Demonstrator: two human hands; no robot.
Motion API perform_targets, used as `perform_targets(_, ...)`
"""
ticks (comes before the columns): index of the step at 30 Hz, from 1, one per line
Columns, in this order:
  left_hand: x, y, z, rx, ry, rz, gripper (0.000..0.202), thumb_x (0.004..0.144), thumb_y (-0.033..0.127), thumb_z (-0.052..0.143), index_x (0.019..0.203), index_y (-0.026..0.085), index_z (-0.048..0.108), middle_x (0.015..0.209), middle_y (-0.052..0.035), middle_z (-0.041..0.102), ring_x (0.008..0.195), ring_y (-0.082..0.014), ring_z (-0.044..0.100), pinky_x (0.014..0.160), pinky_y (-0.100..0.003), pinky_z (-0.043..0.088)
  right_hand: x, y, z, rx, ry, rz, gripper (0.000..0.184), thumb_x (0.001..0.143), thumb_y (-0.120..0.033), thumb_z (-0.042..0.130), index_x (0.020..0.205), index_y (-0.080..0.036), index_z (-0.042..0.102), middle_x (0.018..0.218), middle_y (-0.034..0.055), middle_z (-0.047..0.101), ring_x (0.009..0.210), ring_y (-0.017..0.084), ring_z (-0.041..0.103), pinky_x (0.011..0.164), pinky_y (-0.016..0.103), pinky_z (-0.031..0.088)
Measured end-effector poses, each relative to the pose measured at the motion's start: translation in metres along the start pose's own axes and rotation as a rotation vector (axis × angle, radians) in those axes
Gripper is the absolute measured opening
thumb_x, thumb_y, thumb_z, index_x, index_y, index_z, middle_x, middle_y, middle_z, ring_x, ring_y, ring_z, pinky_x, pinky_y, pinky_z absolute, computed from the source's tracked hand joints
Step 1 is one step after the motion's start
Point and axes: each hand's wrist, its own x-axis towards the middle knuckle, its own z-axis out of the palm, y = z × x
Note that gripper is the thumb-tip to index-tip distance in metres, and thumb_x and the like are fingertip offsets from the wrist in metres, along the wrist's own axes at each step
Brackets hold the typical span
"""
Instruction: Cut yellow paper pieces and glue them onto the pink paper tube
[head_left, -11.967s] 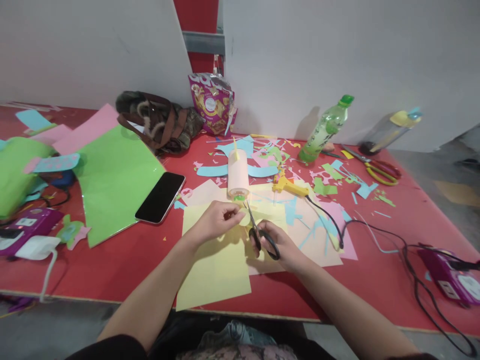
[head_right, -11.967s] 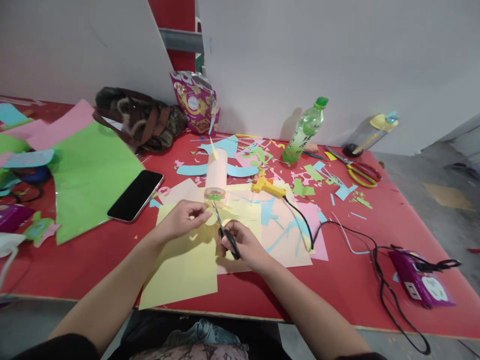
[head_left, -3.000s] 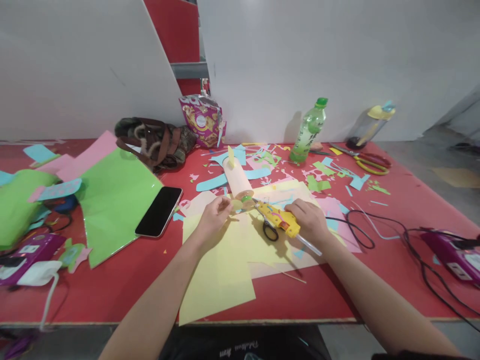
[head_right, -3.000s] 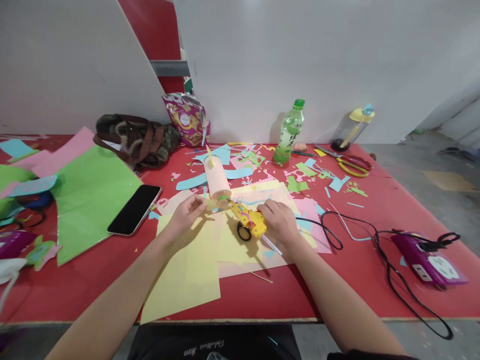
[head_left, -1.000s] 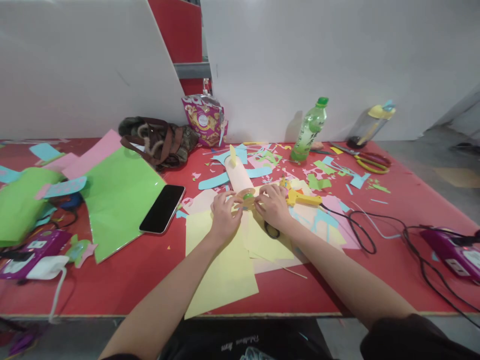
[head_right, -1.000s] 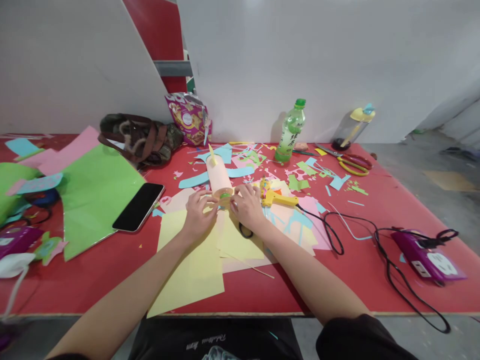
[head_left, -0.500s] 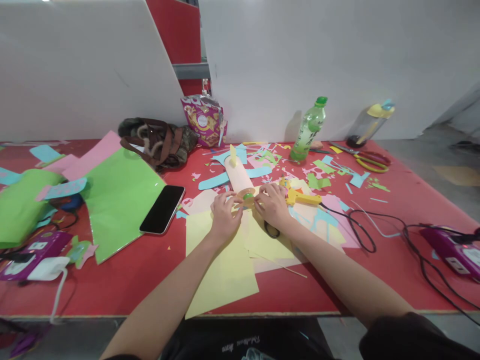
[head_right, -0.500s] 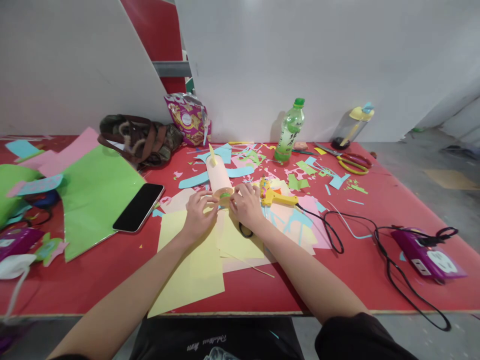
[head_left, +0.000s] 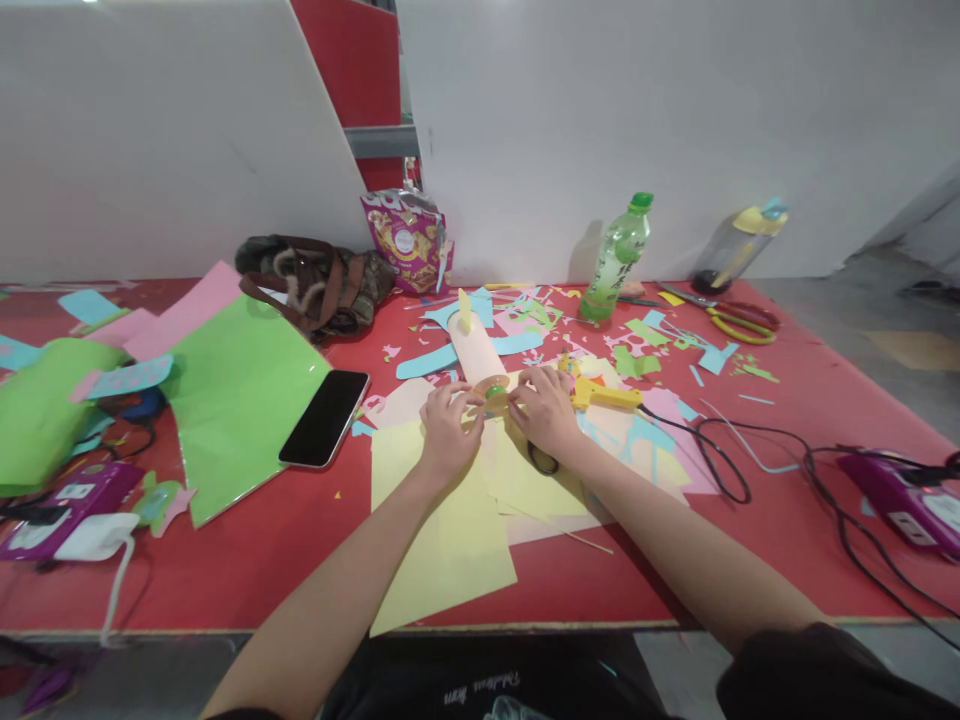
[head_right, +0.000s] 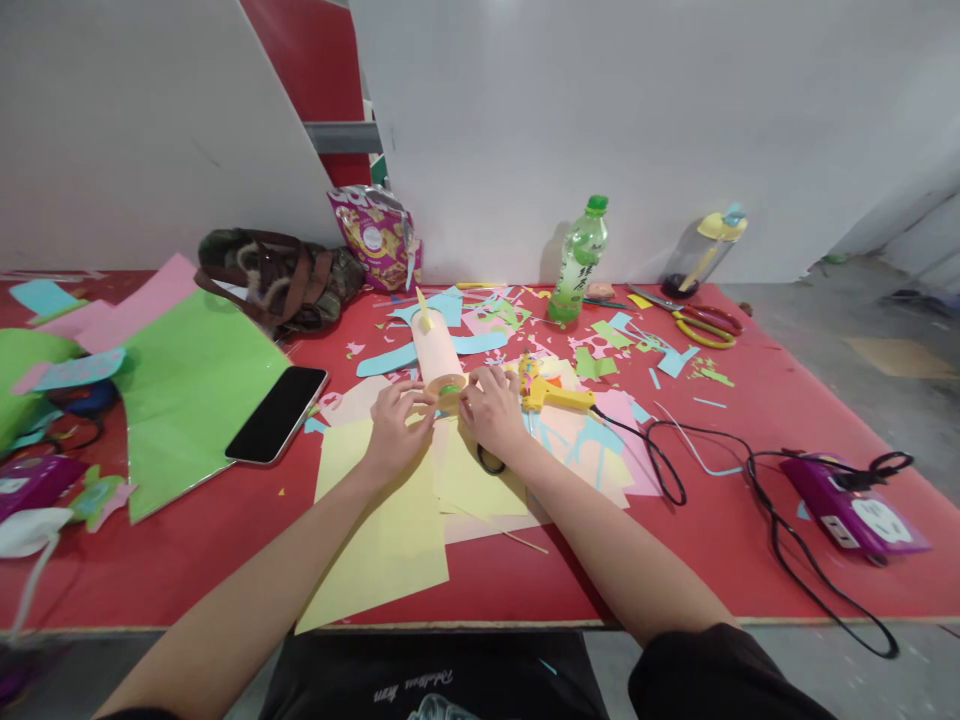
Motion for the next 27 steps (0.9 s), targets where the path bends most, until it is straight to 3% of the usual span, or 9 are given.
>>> perform_targets(5, -0.001, 0.001, -0.001, 0.010, -0.008, 0.014, 0.008, 0.075, 0.019, 0.052, 0.081, 0.020, 0.056, 0.102, -0.0079, 0.056, 0.102, -0.0245, 0.047, 0.086, -0.045, 0.035, -0.004, -0.002, -0.008, -0.027, 0.025, 0.007, 0.010, 0.076, -0.019, 0.051, 0.072, -0.018, 0.060, 0.084, 0.0072, 0.056, 0.083, 0.021, 0.044, 0.075, 0.036, 0.027)
perform_targets(11, 0.012, -0.004, -0.014, 0.053, -0.021, 0.106, 0.031, 0.071, 0.005, 0.038, 0.093, 0.020, 0.054, 0.110, -0.0086, 0.054, 0.106, -0.0220, 0.047, 0.089, -0.041, 0.034, -0.019, -0.013, -0.017, -0.034, -0.032, -0.167, 0.014, 0.077, -0.012, 0.045, 0.073, -0.016, 0.058, 0.079, 0.0060, 0.060, 0.076, 0.018, 0.048, 0.079, 0.036, 0.028)
perform_targets(16, 0.054, -0.017, -0.023, 0.184, -0.236, 0.250, 0.041, 0.064, 0.003, 0.041, 0.099, 0.021, 0.055, 0.118, -0.0089, 0.051, 0.113, -0.0267, 0.042, 0.093, -0.046, 0.029, -0.027, -0.029, -0.016, 0.053, -0.028, -0.200, 0.016, 0.079, -0.011, 0.042, 0.080, -0.014, 0.058, 0.083, 0.0080, 0.061, 0.079, 0.018, 0.052, 0.085, 0.036, 0.030)
perform_targets(18, 0.072, -0.022, -0.022, 0.141, -0.277, 0.155, 0.038, 0.063, 0.004, 0.044, 0.096, 0.019, 0.055, 0.117, -0.0105, 0.050, 0.111, -0.0272, 0.043, 0.093, -0.044, 0.031, -0.025, -0.029, -0.015, 0.087, -0.017, -0.187, 0.018, 0.079, -0.012, 0.042, 0.087, -0.014, 0.058, 0.087, 0.0091, 0.060, 0.081, 0.019, 0.052, 0.085, 0.036, 0.031)
perform_targets(21, 0.090, -0.026, -0.017, 0.011, -0.247, -0.031, 0.031, 0.066, 0.008, 0.045, 0.093, 0.017, 0.054, 0.110, -0.0092, 0.052, 0.110, -0.0243, 0.044, 0.094, -0.039, 0.033, -0.016, -0.023, -0.014, 0.112, 0.037, -0.098, 0.020, 0.078, -0.012, 0.041, 0.091, -0.014, 0.057, 0.090, 0.0103, 0.059, 0.085, 0.020, 0.051, 0.082, 0.035, 0.033)
perform_targets(24, 0.095, -0.024, -0.008, -0.013, -0.223, -0.106, 0.022, 0.070, 0.012, 0.045, 0.090, 0.017, 0.053, 0.103, -0.0082, 0.052, 0.107, -0.0208, 0.046, 0.095, -0.034, 0.033, -0.005, -0.018, -0.011, 0.159, 0.034, 0.044, 0.021, 0.077, -0.016, 0.045, 0.095, -0.015, 0.056, 0.090, 0.0098, 0.058, 0.088, 0.021, 0.051, 0.080, 0.035, 0.034)
perform_targets(27, 0.091, -0.015, 0.002, -0.025, -0.186, -0.244, 0.030, 0.069, 0.017, 0.050, 0.099, 0.016, 0.047, 0.108, -0.0103, 0.047, 0.111, -0.0216, 0.043, 0.093, -0.033, 0.035, 0.004, -0.021, -0.008, 0.223, -0.063, 0.120, 0.024, 0.075, -0.020, 0.048, 0.098, -0.019, 0.055, 0.091, 0.0078, 0.056, 0.087, 0.020, 0.051, 0.079, 0.034, 0.034)
